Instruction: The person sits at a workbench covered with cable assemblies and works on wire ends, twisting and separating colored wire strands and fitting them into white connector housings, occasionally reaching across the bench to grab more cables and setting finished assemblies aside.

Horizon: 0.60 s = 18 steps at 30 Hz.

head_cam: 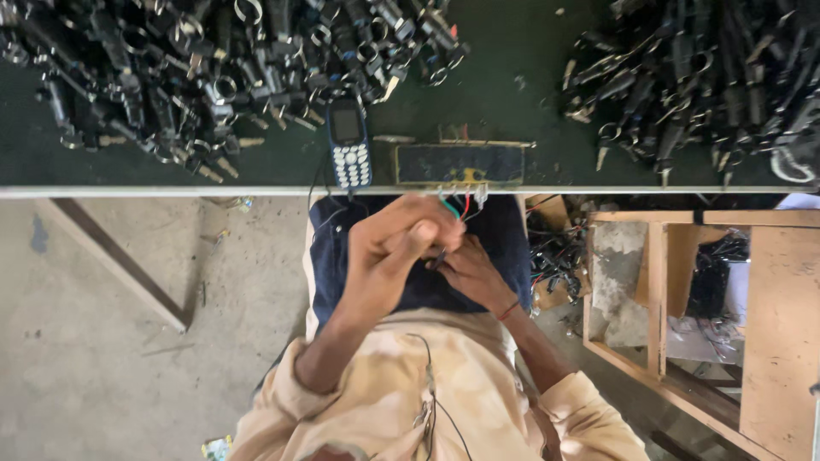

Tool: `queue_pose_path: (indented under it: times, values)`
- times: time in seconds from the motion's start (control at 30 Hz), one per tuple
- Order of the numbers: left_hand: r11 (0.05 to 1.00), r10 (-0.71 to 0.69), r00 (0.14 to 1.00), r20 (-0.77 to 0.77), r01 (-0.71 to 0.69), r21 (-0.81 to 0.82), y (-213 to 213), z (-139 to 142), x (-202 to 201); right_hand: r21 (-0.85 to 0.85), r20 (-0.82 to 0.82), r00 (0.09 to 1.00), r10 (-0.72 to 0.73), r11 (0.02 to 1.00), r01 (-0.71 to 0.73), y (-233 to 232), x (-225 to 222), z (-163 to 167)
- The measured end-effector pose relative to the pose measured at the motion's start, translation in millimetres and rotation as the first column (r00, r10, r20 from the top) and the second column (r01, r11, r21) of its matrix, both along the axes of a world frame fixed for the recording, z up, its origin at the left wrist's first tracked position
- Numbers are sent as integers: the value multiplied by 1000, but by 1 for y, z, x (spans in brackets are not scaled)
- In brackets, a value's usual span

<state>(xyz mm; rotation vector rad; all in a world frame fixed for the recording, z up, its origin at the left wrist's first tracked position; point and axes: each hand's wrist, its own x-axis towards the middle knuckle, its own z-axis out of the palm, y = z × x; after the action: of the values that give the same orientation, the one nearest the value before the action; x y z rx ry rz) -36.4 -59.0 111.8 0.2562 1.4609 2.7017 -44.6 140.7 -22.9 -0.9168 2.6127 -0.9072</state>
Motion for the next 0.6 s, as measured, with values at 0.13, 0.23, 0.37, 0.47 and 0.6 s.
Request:
queue_pose_path:
  times: [0.13,0.23,0.37,0.47,0.6]
  values:
    - [981,38,983,181,-2,-196,-16,-22,4,18,57,998,-11,1000,10,0,1,3]
    - [977,56,996,65,-42,-207,-21,-36,6,-5,24,1000,-7,1000,7,1,1,1]
    - [825,136,985,108,-52,-562,-15,-46,6,12,1,1000,14,1000,-14,2,0,-4]
    - [544,59,939,-340,-316,-777,-3,-49,6,27,28,1000,1,1000,-2,4,0,-5]
    - [427,60,925,-375,-363,-828,17,-57,25,5,-33,999,1,1000,-1,7,5,-3]
